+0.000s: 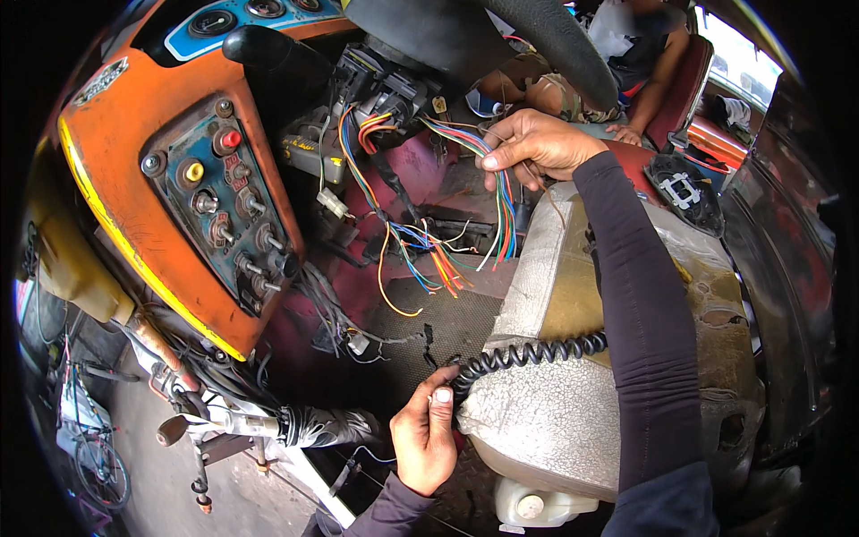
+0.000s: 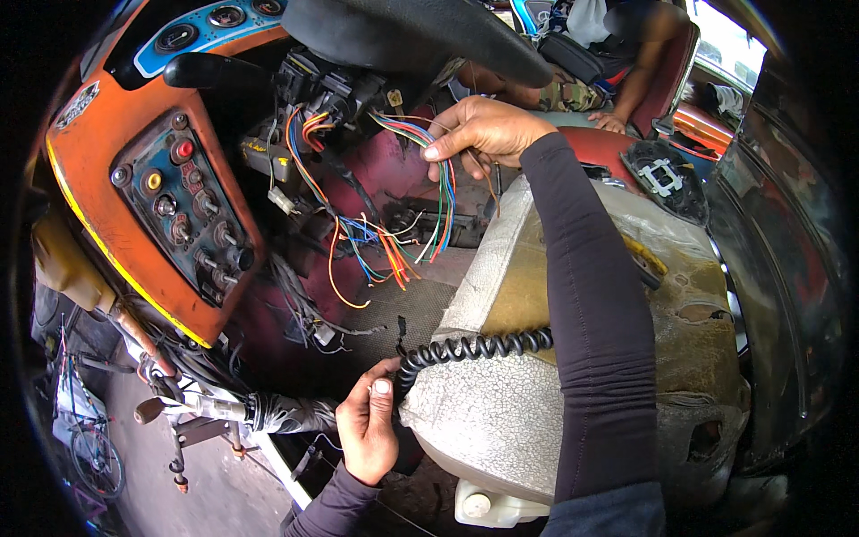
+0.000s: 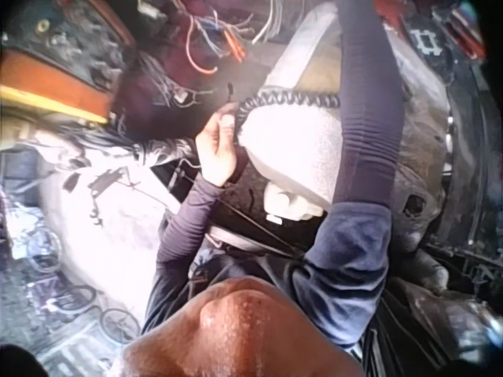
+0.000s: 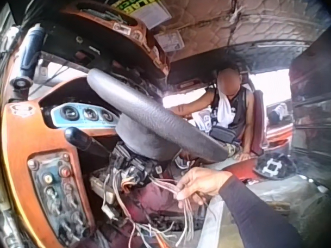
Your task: The person works inside a vehicle cabin, manipulating a bundle of multicolored wires near the steering column. They use pliers to strip and cut wires, then connect and organize them by hand. The task involves repeated handling of individual wires and connectors throughout the clip.
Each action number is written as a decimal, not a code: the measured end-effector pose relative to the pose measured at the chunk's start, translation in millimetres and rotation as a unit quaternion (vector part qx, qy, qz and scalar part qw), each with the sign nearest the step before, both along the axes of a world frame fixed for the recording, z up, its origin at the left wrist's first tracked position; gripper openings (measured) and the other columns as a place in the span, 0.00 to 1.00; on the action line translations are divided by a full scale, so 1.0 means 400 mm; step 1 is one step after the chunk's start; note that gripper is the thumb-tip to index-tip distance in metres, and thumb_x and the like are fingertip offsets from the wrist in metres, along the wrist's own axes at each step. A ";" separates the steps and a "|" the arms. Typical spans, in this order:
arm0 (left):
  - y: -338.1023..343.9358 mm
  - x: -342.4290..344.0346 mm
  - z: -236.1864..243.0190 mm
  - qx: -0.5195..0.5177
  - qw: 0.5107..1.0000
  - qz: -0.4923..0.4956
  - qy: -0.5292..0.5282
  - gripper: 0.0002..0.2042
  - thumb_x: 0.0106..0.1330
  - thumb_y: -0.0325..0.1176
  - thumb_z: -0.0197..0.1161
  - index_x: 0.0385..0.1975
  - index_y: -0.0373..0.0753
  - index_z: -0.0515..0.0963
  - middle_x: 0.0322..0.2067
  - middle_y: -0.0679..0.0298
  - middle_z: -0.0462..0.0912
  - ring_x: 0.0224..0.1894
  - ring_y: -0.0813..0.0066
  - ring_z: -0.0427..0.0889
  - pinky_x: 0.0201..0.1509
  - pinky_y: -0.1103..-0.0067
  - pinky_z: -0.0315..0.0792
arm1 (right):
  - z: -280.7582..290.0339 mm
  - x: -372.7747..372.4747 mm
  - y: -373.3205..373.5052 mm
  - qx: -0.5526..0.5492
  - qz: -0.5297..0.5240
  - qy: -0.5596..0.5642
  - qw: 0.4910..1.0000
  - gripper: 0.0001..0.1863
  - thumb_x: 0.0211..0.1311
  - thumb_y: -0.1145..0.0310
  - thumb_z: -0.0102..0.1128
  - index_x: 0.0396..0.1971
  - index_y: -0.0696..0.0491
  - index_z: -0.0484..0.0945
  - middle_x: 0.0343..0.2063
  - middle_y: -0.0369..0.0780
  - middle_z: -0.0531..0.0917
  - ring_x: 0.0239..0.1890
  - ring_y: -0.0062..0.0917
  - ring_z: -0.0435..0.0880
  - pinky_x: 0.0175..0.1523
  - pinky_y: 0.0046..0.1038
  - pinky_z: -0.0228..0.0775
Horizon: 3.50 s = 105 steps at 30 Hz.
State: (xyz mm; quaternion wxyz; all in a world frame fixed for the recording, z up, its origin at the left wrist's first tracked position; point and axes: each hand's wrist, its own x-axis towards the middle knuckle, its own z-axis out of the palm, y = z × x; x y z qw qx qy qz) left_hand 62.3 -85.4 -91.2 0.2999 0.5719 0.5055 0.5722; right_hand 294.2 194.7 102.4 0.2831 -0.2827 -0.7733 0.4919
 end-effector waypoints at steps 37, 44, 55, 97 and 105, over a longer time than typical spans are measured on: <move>-0.002 -0.015 0.005 -0.010 0.999 -0.016 0.031 0.17 0.83 0.37 0.54 0.58 0.29 0.80 0.38 0.59 0.87 0.39 0.80 0.80 0.47 0.81 0.74 | 0.003 -0.007 0.010 0.026 0.026 -0.028 0.999 0.17 0.69 0.70 0.65 0.51 0.66 0.82 0.38 0.50 0.91 0.11 0.13 0.74 0.17 0.15 0.64; 0.003 -0.018 -0.005 0.012 0.999 -0.013 0.036 0.15 0.81 0.34 0.57 0.58 0.32 0.80 0.41 0.49 0.90 0.44 0.74 0.87 0.50 0.76 0.78 | 0.003 -0.007 0.010 0.006 0.021 -0.033 0.999 0.19 0.70 0.70 0.63 0.55 0.65 0.80 0.39 0.51 0.91 0.11 0.13 0.74 0.17 0.15 0.65; -0.002 -0.019 0.001 -0.004 0.999 -0.017 0.031 0.15 0.82 0.34 0.55 0.58 0.31 0.80 0.41 0.52 0.89 0.44 0.75 0.85 0.51 0.77 0.78 | -0.004 -0.002 0.018 0.002 -0.006 -0.038 0.999 0.18 0.75 0.69 0.59 0.58 0.63 0.80 0.40 0.52 0.91 0.11 0.12 0.76 0.18 0.15 0.69; -0.003 -0.029 0.023 -0.027 0.997 -0.040 0.055 0.16 0.82 0.38 0.54 0.59 0.35 0.80 0.39 0.43 0.88 0.43 0.52 0.91 0.47 0.69 0.80 | -0.052 -0.107 0.120 0.087 -0.203 0.180 0.959 0.10 0.65 0.70 0.72 0.42 0.58 0.84 0.24 0.29 0.77 0.22 0.12 0.73 0.28 0.19 0.67; -0.006 -0.032 0.028 0.011 0.998 -0.007 0.060 0.16 0.81 0.38 0.55 0.57 0.35 0.80 0.37 0.44 0.87 0.39 0.53 0.90 0.46 0.69 0.80 | -0.010 -0.085 0.030 -0.036 -0.038 0.073 0.996 0.17 0.76 0.61 0.61 0.52 0.59 0.82 0.23 0.32 0.79 0.19 0.14 0.77 0.26 0.20 0.72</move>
